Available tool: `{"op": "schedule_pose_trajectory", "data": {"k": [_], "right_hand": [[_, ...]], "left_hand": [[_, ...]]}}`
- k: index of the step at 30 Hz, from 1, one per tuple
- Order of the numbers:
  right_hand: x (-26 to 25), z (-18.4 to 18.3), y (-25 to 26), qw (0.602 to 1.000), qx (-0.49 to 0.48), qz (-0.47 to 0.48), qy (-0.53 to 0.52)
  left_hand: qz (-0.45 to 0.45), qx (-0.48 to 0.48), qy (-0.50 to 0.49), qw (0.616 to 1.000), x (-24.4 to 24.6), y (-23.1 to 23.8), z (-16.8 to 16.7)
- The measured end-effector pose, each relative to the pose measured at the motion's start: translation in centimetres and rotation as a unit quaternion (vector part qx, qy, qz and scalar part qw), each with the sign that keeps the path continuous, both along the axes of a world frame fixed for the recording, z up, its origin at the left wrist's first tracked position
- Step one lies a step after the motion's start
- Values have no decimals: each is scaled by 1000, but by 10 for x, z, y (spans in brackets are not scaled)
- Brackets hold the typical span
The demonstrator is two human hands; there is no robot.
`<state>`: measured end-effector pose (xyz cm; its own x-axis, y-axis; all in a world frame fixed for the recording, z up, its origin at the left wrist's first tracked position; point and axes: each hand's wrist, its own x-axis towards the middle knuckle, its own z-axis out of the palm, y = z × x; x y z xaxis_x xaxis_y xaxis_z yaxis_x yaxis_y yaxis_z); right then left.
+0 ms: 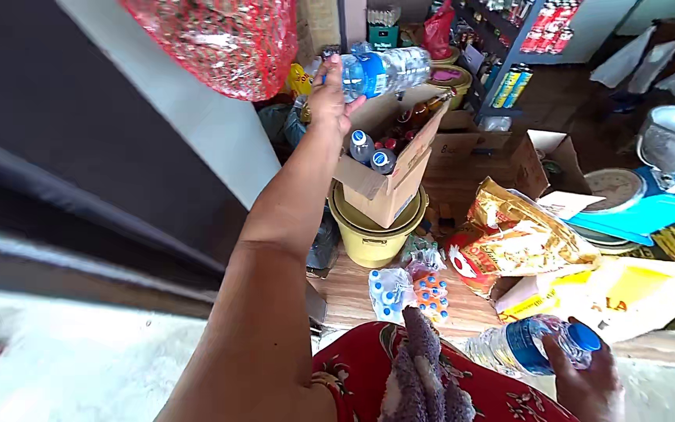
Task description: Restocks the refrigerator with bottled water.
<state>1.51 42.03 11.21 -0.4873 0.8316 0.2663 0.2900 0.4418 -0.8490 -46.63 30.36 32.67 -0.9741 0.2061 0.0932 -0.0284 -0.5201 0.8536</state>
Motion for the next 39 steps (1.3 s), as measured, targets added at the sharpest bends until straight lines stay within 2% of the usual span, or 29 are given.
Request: {"op": "schedule_pose_trajectory", "data": {"k": [4,7,10,14,19,21,25,29,32,35,37,39], "right_hand": [[9,2,9,997,-19,67,45],[13,1,17,988,-55,119,78],[13,-6,18,976,-71,192,75],[2,-7,-8,955,-102,277,-15],[-17,-6,-82,889,-111,445,-5],[-24,1,-119,857,-84,507,-9],[-42,20,-216,791,-93,605,30],[-53,45,-329,679,-100,717,124],[-54,65,-416,608,-121,773,133],[-50,77,-492,498,-165,843,116],[-47,77,-539,431,-165,880,110],[-44,74,-583,362,-164,909,123]], "left_hand": [[-17,47,27,998,83,-44,7],[-17,52,20,998,157,-98,-5],[15,35,-7,999,232,-159,-39],[59,-19,-85,994,322,-246,-91],[130,-206,-100,965,417,-321,-106],[177,-204,-97,958,442,-352,-104],[261,-173,-37,949,489,-435,-95],[298,-219,19,929,549,-549,-100],[406,-290,2,867,596,-624,-86],[499,-420,-8,758,621,-670,-79],[485,-552,-31,678,621,-691,-87],[424,-655,-81,620,607,-711,-101]]}}
